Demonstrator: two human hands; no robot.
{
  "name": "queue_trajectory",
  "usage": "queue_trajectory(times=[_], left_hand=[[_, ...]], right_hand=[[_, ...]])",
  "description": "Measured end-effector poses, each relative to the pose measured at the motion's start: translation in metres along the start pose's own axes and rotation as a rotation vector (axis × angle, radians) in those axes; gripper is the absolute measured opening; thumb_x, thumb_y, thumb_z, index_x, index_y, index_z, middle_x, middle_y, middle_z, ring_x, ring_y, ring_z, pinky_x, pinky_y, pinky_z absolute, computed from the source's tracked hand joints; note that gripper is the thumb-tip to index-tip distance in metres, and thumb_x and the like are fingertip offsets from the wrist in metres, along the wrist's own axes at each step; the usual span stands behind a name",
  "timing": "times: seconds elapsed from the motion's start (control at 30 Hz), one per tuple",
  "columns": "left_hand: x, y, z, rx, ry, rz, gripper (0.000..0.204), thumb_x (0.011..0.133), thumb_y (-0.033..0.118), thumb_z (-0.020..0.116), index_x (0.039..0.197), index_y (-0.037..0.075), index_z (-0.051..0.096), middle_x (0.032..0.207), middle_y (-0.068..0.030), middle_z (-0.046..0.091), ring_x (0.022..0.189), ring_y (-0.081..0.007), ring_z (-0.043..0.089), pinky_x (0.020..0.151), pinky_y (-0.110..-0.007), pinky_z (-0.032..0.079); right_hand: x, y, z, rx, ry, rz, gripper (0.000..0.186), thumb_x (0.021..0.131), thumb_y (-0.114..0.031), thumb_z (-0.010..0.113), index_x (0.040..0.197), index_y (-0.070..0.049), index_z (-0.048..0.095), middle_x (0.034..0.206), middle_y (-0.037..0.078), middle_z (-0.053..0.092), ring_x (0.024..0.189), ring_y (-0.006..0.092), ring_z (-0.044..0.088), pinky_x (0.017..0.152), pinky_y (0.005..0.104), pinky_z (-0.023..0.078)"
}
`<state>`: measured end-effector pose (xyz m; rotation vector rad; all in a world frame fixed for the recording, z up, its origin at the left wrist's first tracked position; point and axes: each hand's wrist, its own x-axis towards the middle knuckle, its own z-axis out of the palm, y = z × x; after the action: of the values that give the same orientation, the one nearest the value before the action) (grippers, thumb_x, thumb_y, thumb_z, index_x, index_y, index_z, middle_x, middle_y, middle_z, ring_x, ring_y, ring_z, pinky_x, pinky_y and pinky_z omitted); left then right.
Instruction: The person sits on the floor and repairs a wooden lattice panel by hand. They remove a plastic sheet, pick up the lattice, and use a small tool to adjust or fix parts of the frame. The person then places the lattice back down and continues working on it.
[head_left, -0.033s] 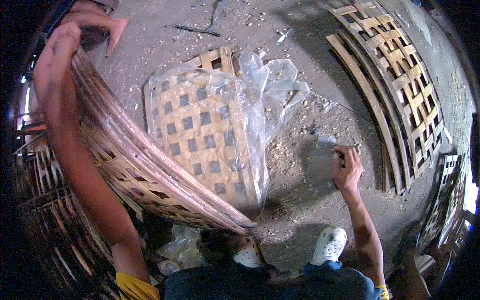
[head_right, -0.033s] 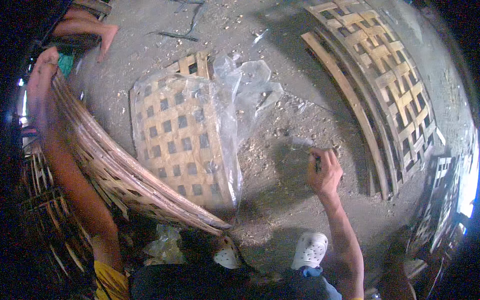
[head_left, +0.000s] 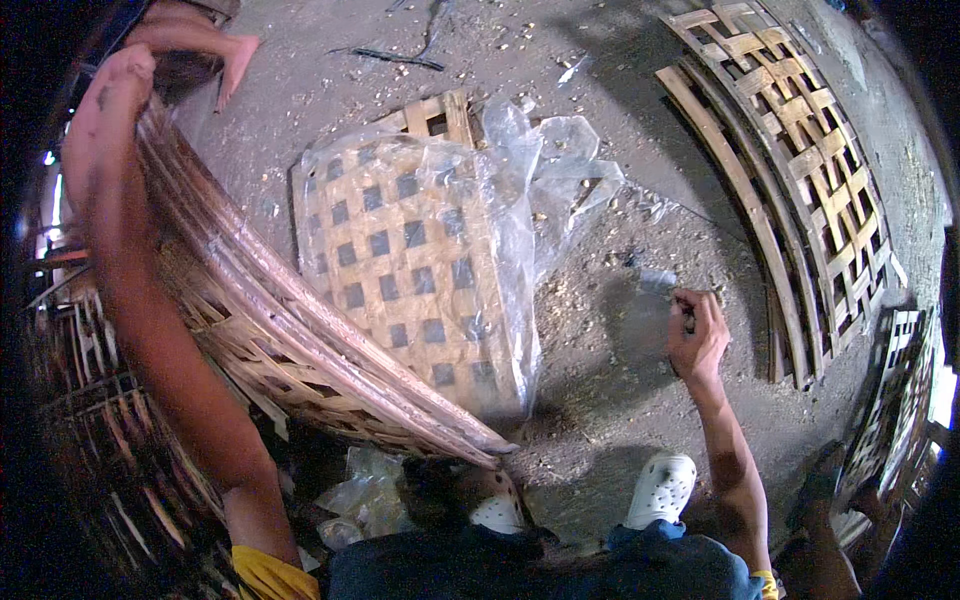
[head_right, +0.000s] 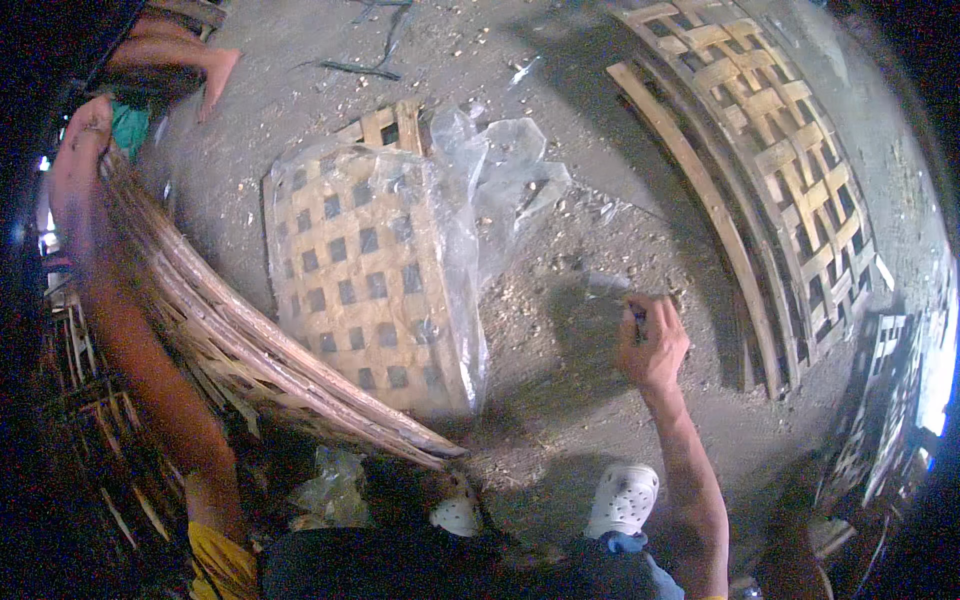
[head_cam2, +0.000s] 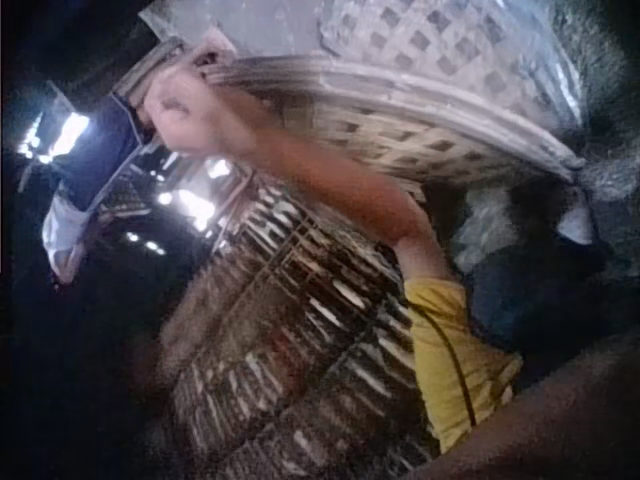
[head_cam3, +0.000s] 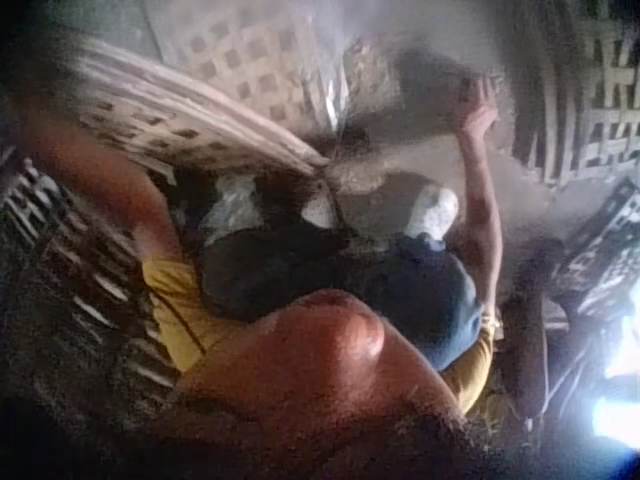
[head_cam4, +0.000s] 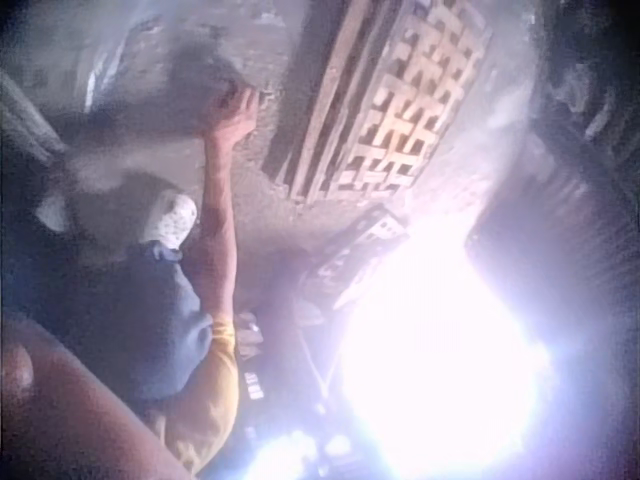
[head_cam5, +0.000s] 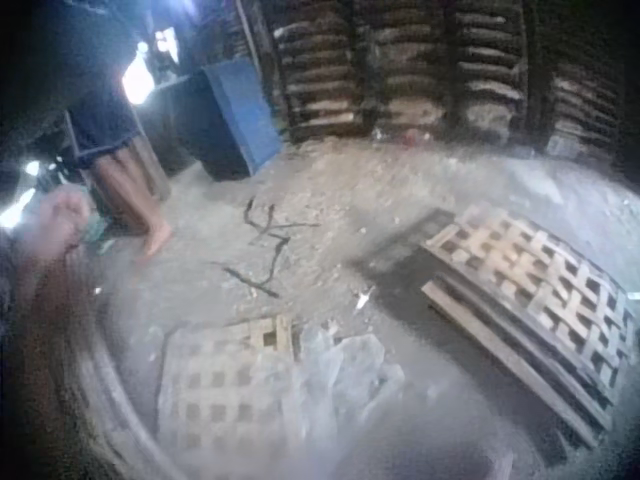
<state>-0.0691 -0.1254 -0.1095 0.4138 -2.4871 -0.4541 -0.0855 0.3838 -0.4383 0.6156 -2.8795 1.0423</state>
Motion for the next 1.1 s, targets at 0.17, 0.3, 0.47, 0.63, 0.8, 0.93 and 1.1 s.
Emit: queue_trajectory(times=[0.17,0.3,0.47,0.63,0.8,0.93,1.1], left_hand=[[-0.009,0.008,-0.014,-0.142,0.027,0.038,0.039,0.099,0.030,0.058,0.117,-0.003,0.068,0.113,-0.0048,0.065,0.111,-0.0157,0.056,0.105,-0.030,0.037],[-0.017,0.014,-0.048,-0.101,0.134,0.110,0.041,0.098,0.026,0.059,0.122,-0.007,0.067,0.117,-0.0068,0.067,0.114,-0.0168,0.058,0.106,-0.030,0.038],[-0.021,0.019,-0.046,0.075,0.169,0.224,0.038,0.097,0.021,0.061,0.122,-0.008,0.066,0.118,-0.0093,0.067,0.115,-0.0190,0.059,0.107,-0.031,0.039],[-0.019,0.019,-0.038,-0.314,0.097,0.161,0.038,0.094,0.022,0.063,0.116,-0.008,0.068,0.118,-0.0118,0.069,0.113,-0.0210,0.061,0.106,-0.032,0.040],[-0.024,0.029,-0.018,-0.203,0.113,0.246,0.029,0.090,0.024,0.064,0.104,-0.001,0.070,0.103,-0.0093,0.069,0.096,-0.0212,0.063,0.090,-0.034,0.046],[-0.031,0.039,0.007,-0.184,0.133,0.166,0.020,0.090,0.020,0.061,0.095,0.002,0.067,0.086,-0.0057,0.065,0.079,-0.0172,0.059,0.075,-0.032,0.046],[-0.029,0.058,0.058,-0.214,0.054,0.099,0.015,0.089,0.016,0.060,0.086,0.002,0.065,0.072,-0.0045,0.064,0.067,-0.0139,0.058,0.063,-0.031,0.047]], right_hand=[[0.001,-0.011,-0.006,0.032,0.015,0.066,0.026,0.086,-0.003,0.066,0.112,-0.006,0.064,0.111,0.016,0.064,0.092,0.0360,0.067,0.076,0.0429,0.056],[0.028,-0.062,0.008,0.166,-0.073,-0.076,0.035,0.083,0.000,0.067,0.117,-0.006,0.063,0.113,0.018,0.063,0.104,0.0391,0.065,0.087,0.0454,0.055],[0.035,-0.118,0.056,0.126,-0.365,-0.293,0.050,0.085,-0.015,0.072,0.131,-0.005,0.055,0.131,0.019,0.054,0.116,0.0397,0.056,0.099,0.0482,0.050],[0.039,-0.145,0.093,0.109,-0.422,-0.323,0.063,0.086,-0.020,0.072,0.141,-0.002,0.048,0.137,0.023,0.050,0.120,0.0424,0.052,0.103,0.0522,0.045],[0.055,-0.159,0.109,0.141,-0.356,-0.346,0.060,0.085,-0.018,0.069,0.139,-0.001,0.050,0.139,0.019,0.052,0.118,0.0401,0.053,0.104,0.0509,0.045],[0.055,-0.161,0.124,0.211,-0.357,-0.324,0.060,0.084,-0.017,0.068,0.139,-0.001,0.050,0.139,0.020,0.052,0.119,0.0403,0.054,0.104,0.0504,0.045],[0.058,-0.144,0.102,0.171,-0.323,-0.353,0.059,0.087,-0.017,0.067,0.141,-0.003,0.050,0.145,0.017,0.051,0.124,0.0380,0.053,0.105,0.0504,0.045]])
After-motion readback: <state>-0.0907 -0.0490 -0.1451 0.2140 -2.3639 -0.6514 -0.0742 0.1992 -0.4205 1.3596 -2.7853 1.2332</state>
